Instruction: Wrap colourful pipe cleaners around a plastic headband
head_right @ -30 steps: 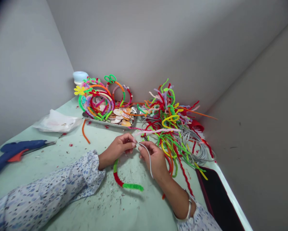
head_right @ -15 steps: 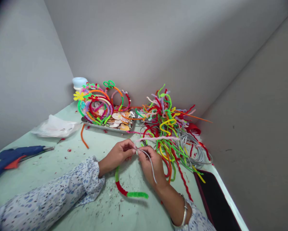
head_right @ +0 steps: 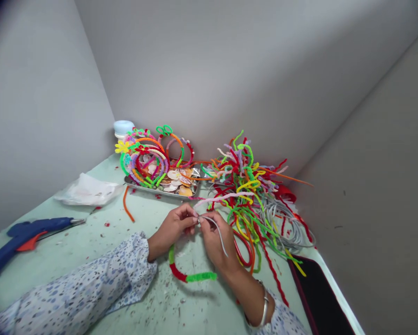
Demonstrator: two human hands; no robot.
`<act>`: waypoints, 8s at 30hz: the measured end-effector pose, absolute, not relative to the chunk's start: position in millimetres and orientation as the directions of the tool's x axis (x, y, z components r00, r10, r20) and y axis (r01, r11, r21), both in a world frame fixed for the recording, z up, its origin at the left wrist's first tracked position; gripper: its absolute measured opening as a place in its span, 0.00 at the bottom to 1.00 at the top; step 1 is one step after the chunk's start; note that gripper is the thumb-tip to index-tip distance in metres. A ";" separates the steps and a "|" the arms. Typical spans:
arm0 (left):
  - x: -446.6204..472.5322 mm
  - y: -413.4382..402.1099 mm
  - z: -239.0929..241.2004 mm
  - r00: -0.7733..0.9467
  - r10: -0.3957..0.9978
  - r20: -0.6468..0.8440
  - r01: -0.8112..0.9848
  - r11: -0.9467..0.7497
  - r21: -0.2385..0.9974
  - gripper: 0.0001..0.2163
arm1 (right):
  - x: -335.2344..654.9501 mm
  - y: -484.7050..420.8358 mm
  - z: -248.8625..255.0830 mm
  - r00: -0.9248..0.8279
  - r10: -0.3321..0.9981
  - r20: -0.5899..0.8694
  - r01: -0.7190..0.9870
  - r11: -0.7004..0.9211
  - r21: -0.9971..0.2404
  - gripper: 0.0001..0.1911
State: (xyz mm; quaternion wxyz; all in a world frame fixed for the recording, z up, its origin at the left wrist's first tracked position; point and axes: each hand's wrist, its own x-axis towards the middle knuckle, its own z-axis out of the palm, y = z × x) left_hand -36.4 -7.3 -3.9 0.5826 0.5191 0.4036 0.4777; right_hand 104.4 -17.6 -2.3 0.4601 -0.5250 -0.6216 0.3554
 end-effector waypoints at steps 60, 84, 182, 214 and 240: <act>-36.2 -6.3 -3.4 0.246 0.969 -0.008 -0.148 0.045 0.988 0.11 | 110.6 -12.3 -11.1 -0.086 0.992 0.098 0.210 0.114 -0.971 0.10; -34.3 -3.9 -8.6 0.259 0.965 -0.029 -0.036 0.039 0.999 0.13 | 109.1 -12.1 -12.3 -0.125 0.982 0.140 0.138 0.156 -0.978 0.09; -33.2 -8.7 -7.7 0.287 0.957 0.040 0.121 -0.078 0.990 0.11 | 111.1 -15.4 -11.1 -0.042 0.981 0.188 0.346 0.190 -0.919 0.13; -33.3 -9.8 -11.2 0.244 0.969 0.047 0.082 -0.069 0.994 0.12 | 107.1 -12.1 -11.6 -0.090 0.983 0.161 0.117 0.171 -0.978 0.12; -33.7 -5.7 -19.2 0.288 0.957 0.038 -0.101 -0.009 0.995 0.09 | 110.9 -10.5 -20.3 -0.028 0.978 0.207 0.264 0.207 -0.942 0.13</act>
